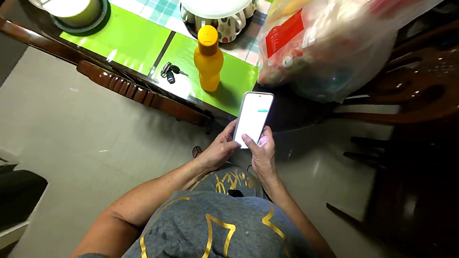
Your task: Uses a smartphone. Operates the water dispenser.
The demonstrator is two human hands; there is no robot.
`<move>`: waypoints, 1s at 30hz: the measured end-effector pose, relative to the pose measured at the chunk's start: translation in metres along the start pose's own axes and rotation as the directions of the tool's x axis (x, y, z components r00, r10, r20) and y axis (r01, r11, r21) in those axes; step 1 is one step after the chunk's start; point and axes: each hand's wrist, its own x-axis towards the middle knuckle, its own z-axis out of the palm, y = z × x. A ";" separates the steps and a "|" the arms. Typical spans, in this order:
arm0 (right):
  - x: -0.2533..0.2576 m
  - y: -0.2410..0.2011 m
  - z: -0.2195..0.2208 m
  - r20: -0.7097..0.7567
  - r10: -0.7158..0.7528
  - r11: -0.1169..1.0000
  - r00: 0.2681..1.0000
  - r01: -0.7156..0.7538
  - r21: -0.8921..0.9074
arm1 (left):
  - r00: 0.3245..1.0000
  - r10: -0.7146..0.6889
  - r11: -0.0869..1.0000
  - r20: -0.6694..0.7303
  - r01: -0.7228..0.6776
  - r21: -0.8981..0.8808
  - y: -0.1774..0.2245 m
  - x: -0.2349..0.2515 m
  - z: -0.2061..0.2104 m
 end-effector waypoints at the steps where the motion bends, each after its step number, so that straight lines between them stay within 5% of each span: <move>1: 0.000 0.000 0.000 0.001 0.000 1.000 1.000 0.000 0.000 | 1.000 -0.001 1.000 -0.002 0.001 -0.006 0.000 0.000 0.000; 18: 0.002 0.003 0.004 -0.054 0.057 0.997 0.997 -0.060 -0.054 | 1.000 -0.005 0.999 0.014 0.004 0.035 -0.001 0.002 -0.001; 30: 0.004 0.005 -0.011 0.141 0.041 0.987 0.989 -0.061 0.146 | 0.999 -0.003 0.984 -0.053 -0.006 -0.178 0.003 0.009 -0.013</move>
